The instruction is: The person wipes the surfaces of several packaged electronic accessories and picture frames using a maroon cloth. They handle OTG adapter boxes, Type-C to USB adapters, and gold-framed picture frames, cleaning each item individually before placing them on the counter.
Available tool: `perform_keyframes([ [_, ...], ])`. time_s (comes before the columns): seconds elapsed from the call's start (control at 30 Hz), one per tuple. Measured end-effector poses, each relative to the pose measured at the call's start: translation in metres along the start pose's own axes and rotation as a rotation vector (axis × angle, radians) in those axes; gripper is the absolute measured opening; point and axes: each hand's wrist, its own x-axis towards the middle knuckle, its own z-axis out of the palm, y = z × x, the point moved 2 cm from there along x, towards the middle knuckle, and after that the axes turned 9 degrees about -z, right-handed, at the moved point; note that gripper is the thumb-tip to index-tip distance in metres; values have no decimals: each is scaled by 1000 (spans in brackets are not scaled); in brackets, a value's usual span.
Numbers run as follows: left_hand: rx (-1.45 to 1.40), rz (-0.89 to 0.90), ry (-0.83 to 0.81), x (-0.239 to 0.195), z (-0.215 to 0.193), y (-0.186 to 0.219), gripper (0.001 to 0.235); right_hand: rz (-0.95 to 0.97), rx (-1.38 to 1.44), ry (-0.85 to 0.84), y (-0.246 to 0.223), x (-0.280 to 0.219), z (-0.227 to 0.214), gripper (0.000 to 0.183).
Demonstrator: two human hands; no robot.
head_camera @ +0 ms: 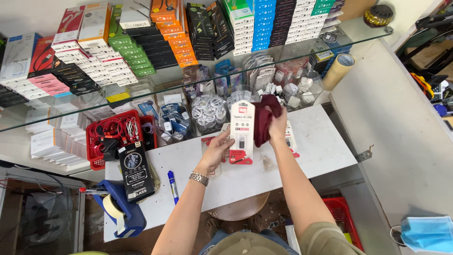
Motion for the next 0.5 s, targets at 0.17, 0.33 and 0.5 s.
perform_keyframes([
  [0.17,132,109,292,26,0,4,57,370,408,-239,18,-48,17,58],
  [0.33,-218,77,318,51,22,0,76,460,469,-250,33,-55,65,54],
  [0.5,-505,-21,80,39,25,1,86,463,455,-334,49,-58,71,56],
])
